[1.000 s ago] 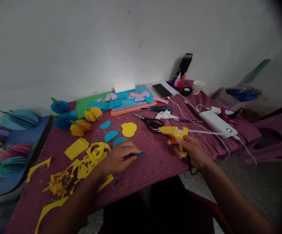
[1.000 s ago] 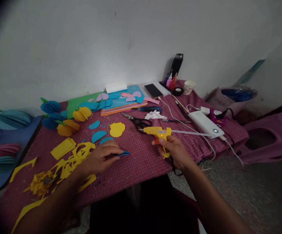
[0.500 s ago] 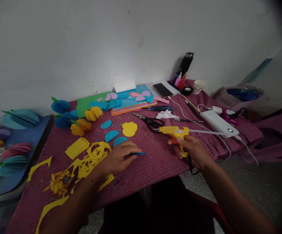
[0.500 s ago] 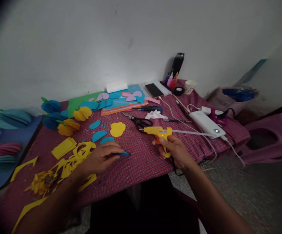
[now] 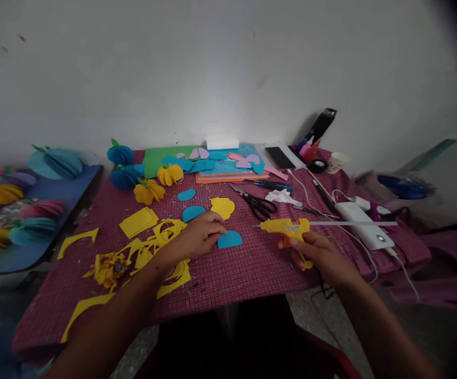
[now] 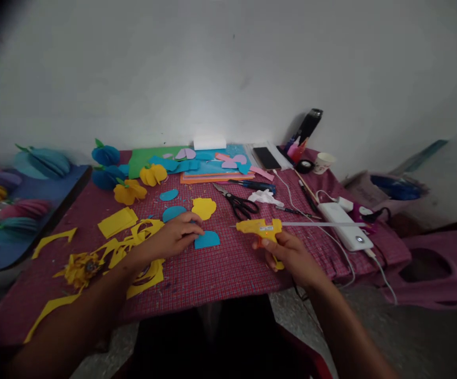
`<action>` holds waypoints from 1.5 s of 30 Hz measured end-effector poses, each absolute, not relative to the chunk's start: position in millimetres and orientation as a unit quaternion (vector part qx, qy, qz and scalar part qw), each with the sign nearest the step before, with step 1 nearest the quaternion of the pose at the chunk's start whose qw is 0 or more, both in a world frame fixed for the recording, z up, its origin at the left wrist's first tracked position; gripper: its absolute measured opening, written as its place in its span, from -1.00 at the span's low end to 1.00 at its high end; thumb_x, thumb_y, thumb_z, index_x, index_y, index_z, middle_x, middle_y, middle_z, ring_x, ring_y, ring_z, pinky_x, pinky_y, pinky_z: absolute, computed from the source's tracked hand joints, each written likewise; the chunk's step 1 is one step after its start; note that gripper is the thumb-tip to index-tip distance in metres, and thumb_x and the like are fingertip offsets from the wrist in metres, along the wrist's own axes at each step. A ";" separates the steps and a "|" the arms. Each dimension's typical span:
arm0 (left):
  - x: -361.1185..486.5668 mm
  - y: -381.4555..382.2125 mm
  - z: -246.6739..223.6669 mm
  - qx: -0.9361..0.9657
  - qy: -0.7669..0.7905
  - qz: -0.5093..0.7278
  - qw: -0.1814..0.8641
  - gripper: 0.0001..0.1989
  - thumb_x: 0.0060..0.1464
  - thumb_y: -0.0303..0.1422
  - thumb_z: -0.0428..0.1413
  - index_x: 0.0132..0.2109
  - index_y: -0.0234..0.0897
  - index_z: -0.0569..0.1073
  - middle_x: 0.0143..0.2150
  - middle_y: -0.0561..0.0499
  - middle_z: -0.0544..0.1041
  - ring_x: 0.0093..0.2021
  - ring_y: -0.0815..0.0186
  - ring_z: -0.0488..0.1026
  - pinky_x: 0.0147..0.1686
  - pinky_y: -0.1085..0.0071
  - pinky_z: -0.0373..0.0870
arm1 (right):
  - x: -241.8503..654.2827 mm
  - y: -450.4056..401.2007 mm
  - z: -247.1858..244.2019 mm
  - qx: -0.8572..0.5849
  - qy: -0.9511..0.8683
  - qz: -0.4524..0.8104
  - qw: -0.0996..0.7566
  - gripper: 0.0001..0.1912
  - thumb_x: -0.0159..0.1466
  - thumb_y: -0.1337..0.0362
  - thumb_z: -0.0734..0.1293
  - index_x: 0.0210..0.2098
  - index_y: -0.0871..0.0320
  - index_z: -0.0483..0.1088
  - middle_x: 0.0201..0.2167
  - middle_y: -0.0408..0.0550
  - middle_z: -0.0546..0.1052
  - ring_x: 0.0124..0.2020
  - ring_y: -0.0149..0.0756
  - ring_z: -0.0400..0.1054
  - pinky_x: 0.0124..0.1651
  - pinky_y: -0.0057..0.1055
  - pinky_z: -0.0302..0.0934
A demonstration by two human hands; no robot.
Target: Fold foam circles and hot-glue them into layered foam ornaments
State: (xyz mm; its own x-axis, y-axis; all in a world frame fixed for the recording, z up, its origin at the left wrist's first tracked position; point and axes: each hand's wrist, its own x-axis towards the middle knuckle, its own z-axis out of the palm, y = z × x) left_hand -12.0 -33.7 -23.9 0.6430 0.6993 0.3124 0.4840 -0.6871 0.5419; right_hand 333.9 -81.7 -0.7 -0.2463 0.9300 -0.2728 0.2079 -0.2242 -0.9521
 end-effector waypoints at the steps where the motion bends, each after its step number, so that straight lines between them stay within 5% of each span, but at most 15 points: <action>1: -13.3 -33.3 -23.6 0.884 0.333 0.252 0.209 -0.76 0.30 -0.40 0.02 -0.05 -0.20 0.58 0.07 -0.11 0.46 0.07 0.21 0.42 0.09 0.26 0.37 | 331.5 -81.9 3.9 -0.530 -0.554 0.573 0.290 -0.56 0.29 -0.07 0.36 -0.21 0.23 0.49 -0.67 -0.20 0.33 -0.62 -0.44 0.14 -0.52 -0.44 -0.03; 7: -18.4 -30.6 -24.9 0.901 0.319 0.213 0.202 -0.78 0.28 -0.35 0.07 -0.03 -0.14 0.60 0.18 -0.11 0.40 0.21 0.13 0.33 0.20 0.16 0.28 | 299.0 -83.0 25.1 -0.493 -0.637 0.561 0.193 -0.56 0.32 -0.10 0.31 -0.19 0.19 0.46 -0.54 -0.19 0.32 -0.57 -0.44 0.13 -0.52 -0.46 0.01; 18: -17.1 -29.2 -24.1 0.901 0.330 0.201 0.195 -0.75 0.30 -0.37 0.03 -0.03 -0.17 0.60 0.15 -0.13 0.42 0.19 0.14 0.35 0.20 0.19 0.30 | 264.4 -72.6 16.9 -0.453 -0.725 0.495 0.155 -0.74 0.37 0.07 0.29 -0.11 0.13 0.41 -0.35 -0.12 0.41 -0.44 -0.37 0.25 -0.42 -0.44 0.16; 45: -15.2 -28.8 -23.5 0.901 0.338 0.194 0.192 -0.65 0.28 -0.47 -0.04 0.00 -0.12 0.59 0.13 -0.09 0.44 0.16 0.17 0.36 0.18 0.19 0.32 | 262.4 -70.1 19.9 -0.463 -0.743 0.463 0.138 -0.74 0.36 0.05 0.28 -0.23 0.12 0.40 -0.39 -0.12 0.42 -0.38 -0.31 0.30 -0.36 -0.40 0.20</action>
State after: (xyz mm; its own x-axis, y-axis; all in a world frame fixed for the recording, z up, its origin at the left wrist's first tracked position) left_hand -15.2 -28.8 -23.5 0.6956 0.6840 0.2196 0.5354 -0.6974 0.4764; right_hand 262.4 -70.1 19.9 -0.5325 0.8163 -0.2239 0.5603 0.1416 -0.8161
